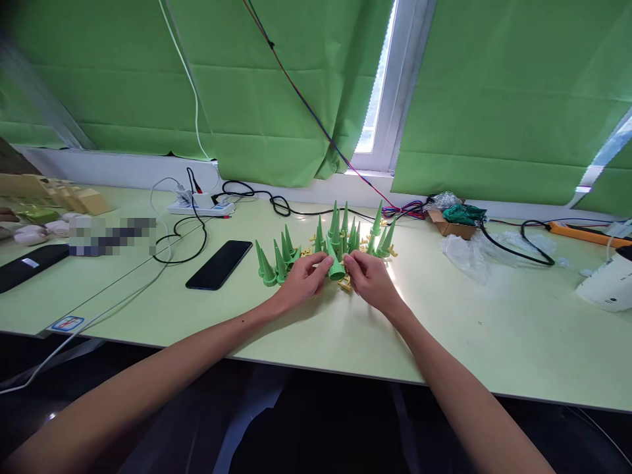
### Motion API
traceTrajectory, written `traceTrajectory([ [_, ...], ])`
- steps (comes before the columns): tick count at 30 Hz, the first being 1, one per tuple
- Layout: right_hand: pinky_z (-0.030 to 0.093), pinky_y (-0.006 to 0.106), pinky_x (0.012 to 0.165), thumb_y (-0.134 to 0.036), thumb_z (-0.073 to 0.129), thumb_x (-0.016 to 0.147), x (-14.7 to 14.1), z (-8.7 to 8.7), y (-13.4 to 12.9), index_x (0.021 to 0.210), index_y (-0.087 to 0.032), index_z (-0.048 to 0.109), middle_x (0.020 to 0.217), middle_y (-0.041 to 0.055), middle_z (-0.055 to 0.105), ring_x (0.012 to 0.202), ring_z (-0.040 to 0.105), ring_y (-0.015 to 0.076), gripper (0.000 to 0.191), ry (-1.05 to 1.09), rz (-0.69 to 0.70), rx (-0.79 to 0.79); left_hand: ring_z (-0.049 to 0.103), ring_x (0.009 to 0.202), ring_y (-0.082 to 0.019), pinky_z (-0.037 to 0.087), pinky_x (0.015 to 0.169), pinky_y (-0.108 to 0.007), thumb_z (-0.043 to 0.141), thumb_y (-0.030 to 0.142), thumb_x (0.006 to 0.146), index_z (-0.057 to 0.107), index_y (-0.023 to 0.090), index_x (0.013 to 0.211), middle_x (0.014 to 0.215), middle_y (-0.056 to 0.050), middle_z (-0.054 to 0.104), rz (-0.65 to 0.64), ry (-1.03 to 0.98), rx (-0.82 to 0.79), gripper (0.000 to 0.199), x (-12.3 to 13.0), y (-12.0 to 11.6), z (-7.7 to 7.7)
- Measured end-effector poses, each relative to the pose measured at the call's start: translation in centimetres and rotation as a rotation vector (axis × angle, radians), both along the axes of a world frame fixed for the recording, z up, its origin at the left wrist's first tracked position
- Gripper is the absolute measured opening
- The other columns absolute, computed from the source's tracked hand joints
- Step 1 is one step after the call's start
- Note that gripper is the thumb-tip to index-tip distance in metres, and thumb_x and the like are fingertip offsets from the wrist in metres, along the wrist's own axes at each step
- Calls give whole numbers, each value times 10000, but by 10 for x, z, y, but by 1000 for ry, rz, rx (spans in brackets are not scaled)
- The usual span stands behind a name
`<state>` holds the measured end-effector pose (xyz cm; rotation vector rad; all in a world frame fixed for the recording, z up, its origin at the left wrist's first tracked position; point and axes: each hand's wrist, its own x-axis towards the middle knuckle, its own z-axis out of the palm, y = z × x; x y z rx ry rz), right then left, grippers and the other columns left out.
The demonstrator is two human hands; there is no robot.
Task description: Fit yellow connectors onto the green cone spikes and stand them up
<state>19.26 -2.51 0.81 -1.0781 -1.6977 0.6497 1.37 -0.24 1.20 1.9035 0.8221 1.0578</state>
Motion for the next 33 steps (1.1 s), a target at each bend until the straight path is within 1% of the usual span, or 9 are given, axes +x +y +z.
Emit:
traceTrajectory([
  [5, 324, 255, 432, -607, 466, 947, 2, -4, 4, 626, -225, 363, 508, -47, 376, 442, 389, 104, 510, -33, -27, 1, 361, 523, -74, 286, 486, -246, 492, 529, 936, 524, 172, 788, 708, 24, 450, 44, 49, 104, 387, 0, 2, -2],
  [9, 322, 256, 429, -614, 456, 943, 3, -6, 8, 603, -224, 337, 525, -42, 341, 452, 367, 106, 530, -66, -53, -22, 400, 546, -64, 340, 512, -244, 544, 455, 927, 568, 168, 849, 870, -16, 519, 63, 64, 207, 298, 0, 4, -6],
  [16, 331, 256, 427, -629, 460, 931, 2, -6, 10, 592, -222, 345, 517, -42, 342, 447, 370, 106, 542, -54, -74, -38, 428, 569, -63, 378, 549, -247, 548, 364, 942, 601, 174, 946, 977, -41, 535, 89, 81, 313, 196, 1, 4, -10],
  [20, 346, 255, 426, -616, 498, 924, 1, -7, 9, 599, -219, 376, 518, -39, 386, 440, 387, 103, 527, 27, -70, -19, 414, 545, -60, 374, 548, -247, 550, 411, 937, 575, 190, 1000, 980, -34, 569, 163, 49, 265, 232, 2, 0, -5],
  [23, 339, 256, 422, -587, 515, 931, 1, -7, 8, 619, -218, 406, 522, -43, 401, 432, 398, 102, 495, 90, -66, 4, 401, 522, -76, 350, 531, -250, 498, 487, 949, 558, 180, 852, 784, 1, 567, 198, 0, 198, 327, 2, -2, -1],
  [25, 326, 257, 418, -579, 519, 934, 1, -6, 7, 641, -217, 429, 531, -45, 404, 429, 396, 101, 474, 112, -56, 20, 412, 514, -94, 345, 531, -260, 426, 540, 965, 542, 168, 696, 625, 12, 514, 186, -7, 155, 473, 2, -2, 1],
  [27, 327, 260, 425, -578, 523, 933, 0, -4, 5, 661, -215, 456, 536, -43, 417, 437, 399, 103, 459, 100, -44, 32, 439, 508, -108, 357, 533, -269, 373, 594, 963, 539, 160, 582, 541, 1, 497, 156, 3, 91, 601, 2, -1, 1],
  [30, 346, 265, 450, -569, 529, 934, -1, -1, 2, 672, -209, 480, 546, -32, 456, 459, 422, 108, 448, 58, -22, 32, 476, 496, -117, 377, 511, -269, 367, 666, 930, 564, 151, 532, 522, -23, 543, 106, 6, -29, 680, 2, 1, 0],
  [33, 354, 267, 468, -552, 530, 939, -2, 0, 0, 677, -206, 486, 564, -29, 474, 476, 437, 109, 437, 34, -5, 12, 471, 486, -109, 376, 479, -255, 385, 697, 905, 577, 148, 541, 550, -34, 572, 73, 8, -86, 687, 2, 3, -1],
])
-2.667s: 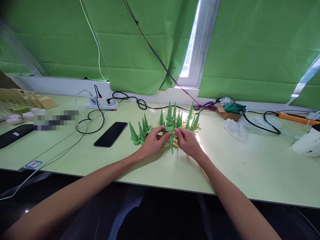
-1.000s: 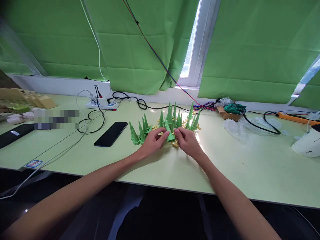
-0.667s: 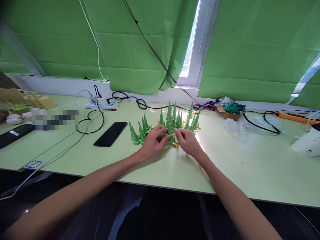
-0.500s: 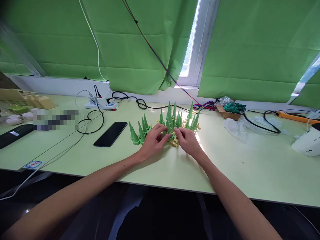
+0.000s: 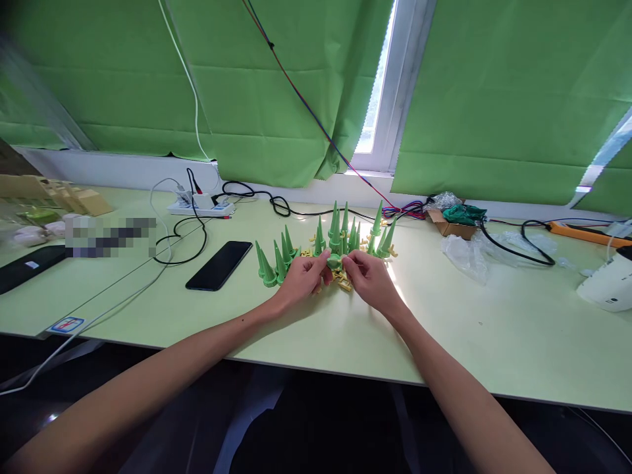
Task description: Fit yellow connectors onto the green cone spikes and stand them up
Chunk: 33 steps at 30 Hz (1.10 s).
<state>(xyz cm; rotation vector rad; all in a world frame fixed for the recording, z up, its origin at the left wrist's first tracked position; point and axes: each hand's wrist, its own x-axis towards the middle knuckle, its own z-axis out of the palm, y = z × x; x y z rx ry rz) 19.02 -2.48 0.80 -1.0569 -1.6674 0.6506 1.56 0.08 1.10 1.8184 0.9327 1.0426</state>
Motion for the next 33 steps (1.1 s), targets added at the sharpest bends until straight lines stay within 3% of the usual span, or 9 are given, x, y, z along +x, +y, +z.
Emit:
traceTrajectory([
  [9, 350, 270, 460, -543, 500, 958, 2, -1, 0, 663, -216, 440, 544, -40, 441, 457, 429, 108, 444, -27, -23, -6, 397, 484, -93, 307, 445, -252, 452, 664, 898, 605, 153, 654, 572, -4, 489, -1, 41, 118, 586, -2, -2, 1],
  [14, 315, 270, 391, -596, 498, 938, 1, -1, 1, 642, -234, 386, 485, -62, 388, 377, 412, 104, 481, 63, 33, -61, 331, 467, -81, 235, 451, -252, 520, 641, 876, 561, 170, 697, 545, 31, 395, 12, 91, 185, 506, -3, -5, 1],
  [23, 247, 251, 345, -643, 569, 875, 0, 3, 2, 604, -226, 354, 498, -81, 317, 336, 397, 78, 541, 186, 107, -187, 377, 442, -89, 285, 478, -244, 633, 526, 848, 546, 194, 908, 499, 83, 387, 36, 89, 244, 349, -2, -4, -4],
  [30, 244, 238, 339, -638, 608, 852, -3, 7, 0, 605, -219, 367, 494, -90, 284, 341, 356, 64, 543, 255, 119, -198, 406, 479, -47, 331, 497, -235, 640, 447, 862, 532, 194, 942, 838, 9, 570, 49, 50, 342, 287, -1, -2, -7],
  [33, 267, 237, 351, -601, 613, 871, -4, 7, -2, 619, -210, 404, 501, -84, 305, 355, 364, 65, 510, 282, 114, -157, 408, 467, -38, 332, 490, -227, 644, 434, 862, 513, 198, 959, 844, 17, 567, 49, 24, 309, 287, 0, -5, -5],
])
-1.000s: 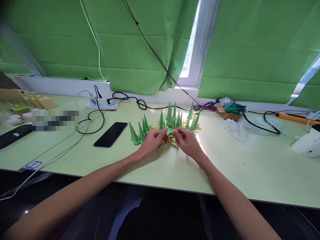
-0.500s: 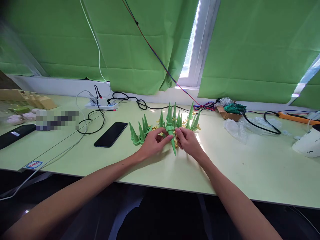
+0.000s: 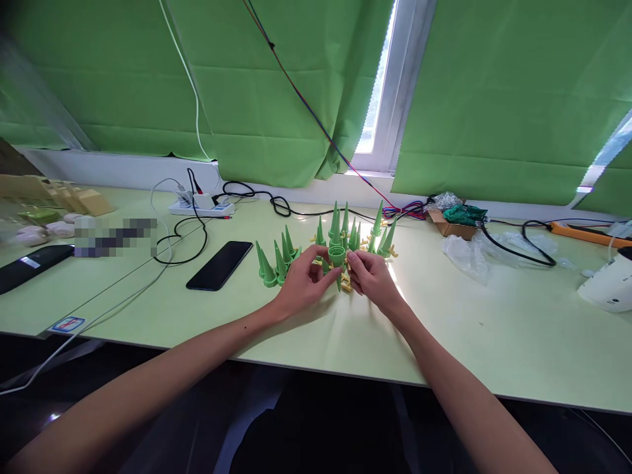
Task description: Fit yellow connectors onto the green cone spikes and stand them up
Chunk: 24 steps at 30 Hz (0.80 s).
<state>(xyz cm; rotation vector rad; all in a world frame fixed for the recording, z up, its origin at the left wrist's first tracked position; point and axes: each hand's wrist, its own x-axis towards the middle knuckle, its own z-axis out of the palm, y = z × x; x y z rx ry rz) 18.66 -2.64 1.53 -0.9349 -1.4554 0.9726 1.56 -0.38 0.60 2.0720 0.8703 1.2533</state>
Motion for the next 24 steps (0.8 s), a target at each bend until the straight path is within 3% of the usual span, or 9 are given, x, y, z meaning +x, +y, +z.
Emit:
traceTrajectory([
  [6, 316, 245, 375, -528, 589, 921, 2, -2, -1, 664, -195, 485, 533, -47, 437, 388, 423, 78, 433, -22, -47, 108, 401, 466, -53, 307, 471, -227, 586, 482, 897, 497, 181, 800, 681, 42, 497, 8, -84, -51, 329, 1, -2, 3],
  [11, 330, 246, 384, -489, 570, 944, 3, -4, 0, 717, -191, 537, 574, -30, 495, 402, 434, 80, 377, -64, -67, 178, 454, 505, -98, 355, 493, -254, 379, 575, 970, 580, 152, 647, 576, -2, 507, -51, -102, -185, 569, 0, -1, 5],
  [17, 356, 253, 428, -464, 567, 951, 1, -6, -2, 746, -187, 566, 606, -22, 503, 454, 446, 88, 345, -144, -48, 190, 443, 449, -95, 332, 464, -249, 328, 639, 957, 608, 142, 613, 516, -5, 514, -132, -115, -377, 666, -1, 2, 5],
  [24, 347, 261, 452, -470, 529, 968, 2, -7, -2, 705, -195, 520, 592, -27, 467, 471, 434, 96, 380, -191, -48, 187, 437, 437, -90, 334, 468, -250, 339, 613, 963, 609, 139, 626, 559, -16, 546, -190, -91, -412, 641, -2, 3, 6],
])
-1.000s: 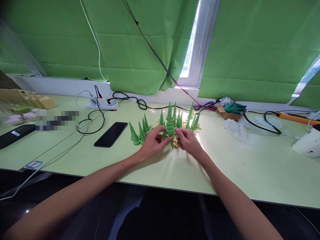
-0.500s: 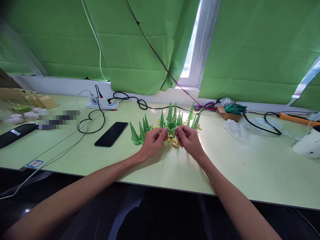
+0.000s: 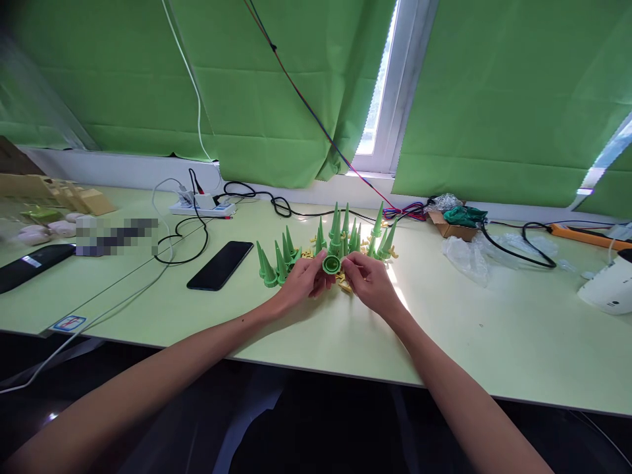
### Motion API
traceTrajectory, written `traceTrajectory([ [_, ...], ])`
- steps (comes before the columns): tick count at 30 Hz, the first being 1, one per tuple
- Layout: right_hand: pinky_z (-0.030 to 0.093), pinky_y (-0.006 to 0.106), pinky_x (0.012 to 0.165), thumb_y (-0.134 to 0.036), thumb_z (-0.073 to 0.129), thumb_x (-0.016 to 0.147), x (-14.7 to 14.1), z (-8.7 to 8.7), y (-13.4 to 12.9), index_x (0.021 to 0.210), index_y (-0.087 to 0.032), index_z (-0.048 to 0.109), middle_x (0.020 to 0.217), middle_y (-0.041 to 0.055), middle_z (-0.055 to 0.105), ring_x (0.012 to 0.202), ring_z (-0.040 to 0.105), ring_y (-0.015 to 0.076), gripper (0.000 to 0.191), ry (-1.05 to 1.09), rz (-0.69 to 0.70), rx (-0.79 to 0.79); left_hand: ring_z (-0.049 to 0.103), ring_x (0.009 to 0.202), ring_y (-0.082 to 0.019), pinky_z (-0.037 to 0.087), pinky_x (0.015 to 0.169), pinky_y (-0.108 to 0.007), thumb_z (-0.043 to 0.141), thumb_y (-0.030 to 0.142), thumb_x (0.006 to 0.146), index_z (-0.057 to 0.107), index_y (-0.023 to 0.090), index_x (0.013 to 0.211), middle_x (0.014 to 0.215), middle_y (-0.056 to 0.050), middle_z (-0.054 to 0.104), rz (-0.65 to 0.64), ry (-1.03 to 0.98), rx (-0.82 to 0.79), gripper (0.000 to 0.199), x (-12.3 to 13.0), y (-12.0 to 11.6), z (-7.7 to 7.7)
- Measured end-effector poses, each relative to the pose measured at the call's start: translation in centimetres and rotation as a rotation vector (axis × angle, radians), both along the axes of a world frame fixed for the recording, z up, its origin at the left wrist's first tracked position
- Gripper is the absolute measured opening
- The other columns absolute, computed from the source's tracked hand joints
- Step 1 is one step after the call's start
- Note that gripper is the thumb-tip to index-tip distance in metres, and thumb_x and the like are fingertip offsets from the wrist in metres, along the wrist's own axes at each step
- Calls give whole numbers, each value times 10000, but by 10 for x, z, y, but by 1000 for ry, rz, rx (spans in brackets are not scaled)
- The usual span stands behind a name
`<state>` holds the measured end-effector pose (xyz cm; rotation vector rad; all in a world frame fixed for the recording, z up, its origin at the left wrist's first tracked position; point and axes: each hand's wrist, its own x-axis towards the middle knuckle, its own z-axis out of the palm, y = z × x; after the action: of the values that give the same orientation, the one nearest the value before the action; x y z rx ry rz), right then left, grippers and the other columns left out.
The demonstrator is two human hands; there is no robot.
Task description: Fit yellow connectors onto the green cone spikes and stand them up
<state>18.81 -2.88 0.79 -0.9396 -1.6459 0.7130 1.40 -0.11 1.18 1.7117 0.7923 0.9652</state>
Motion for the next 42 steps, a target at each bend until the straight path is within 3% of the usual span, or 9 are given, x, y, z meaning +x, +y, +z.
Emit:
traceTrajectory([
  [5, 324, 261, 434, -478, 499, 982, 2, 0, 0, 684, -209, 460, 541, -40, 435, 441, 416, 99, 402, -22, -9, 4, 448, 458, -99, 353, 496, -244, 335, 570, 981, 591, 158, 635, 517, -7, 505, -54, 53, 46, 596, -4, -2, 2],
  [10, 294, 261, 427, -498, 475, 985, 2, -2, 2, 661, -223, 381, 513, -57, 376, 424, 393, 97, 436, -33, -11, -3, 424, 467, -101, 355, 518, -248, 368, 570, 975, 458, 177, 620, 483, 28, 414, -39, 74, 128, 537, -5, -2, -1],
  [17, 291, 259, 434, -513, 451, 991, 2, -4, 3, 636, -222, 354, 517, -54, 354, 441, 380, 95, 469, -101, -59, 11, 378, 457, -83, 258, 452, -234, 482, 544, 944, 500, 186, 847, 545, 60, 347, -1, 89, 190, 372, -5, 0, -3],
  [21, 304, 258, 435, -525, 453, 987, 3, -4, 4, 637, -220, 368, 504, -51, 369, 443, 378, 98, 472, -104, -63, -14, 367, 465, -71, 253, 438, -234, 521, 495, 937, 532, 182, 956, 624, 45, 407, -12, 59, 249, 314, -4, 1, -5],
  [26, 331, 256, 427, -551, 467, 971, 3, -5, 6, 625, -219, 382, 505, -48, 369, 444, 389, 100, 487, -80, -79, -32, 379, 556, -60, 304, 468, -228, 517, 436, 948, 576, 173, 984, 887, -20, 496, -24, 18, 356, 272, -3, 2, -6],
  [33, 316, 252, 407, -590, 486, 947, 1, -6, 8, 620, -221, 379, 515, -42, 382, 436, 391, 99, 505, -65, -134, -6, 486, 686, -98, 394, 535, -222, 492, 398, 968, 613, 196, 1110, 1062, -69, 536, 63, 98, 441, 274, -1, 1, -6],
  [39, 328, 250, 427, -548, 504, 955, 1, -4, 7, 647, -214, 421, 546, -33, 413, 464, 407, 103, 462, -52, -142, 13, 469, 617, -64, 373, 531, -222, 480, 408, 978, 587, 207, 1127, 1089, -60, 543, 141, 62, 407, 272, 2, -4, -4],
  [42, 351, 251, 442, -526, 522, 954, 0, -4, 6, 682, -208, 472, 571, -26, 452, 478, 421, 105, 421, -24, -137, 19, 421, 554, -56, 334, 506, -225, 470, 461, 973, 553, 207, 1072, 1000, -31, 567, 208, 27, 348, 285, 1, -6, -1],
])
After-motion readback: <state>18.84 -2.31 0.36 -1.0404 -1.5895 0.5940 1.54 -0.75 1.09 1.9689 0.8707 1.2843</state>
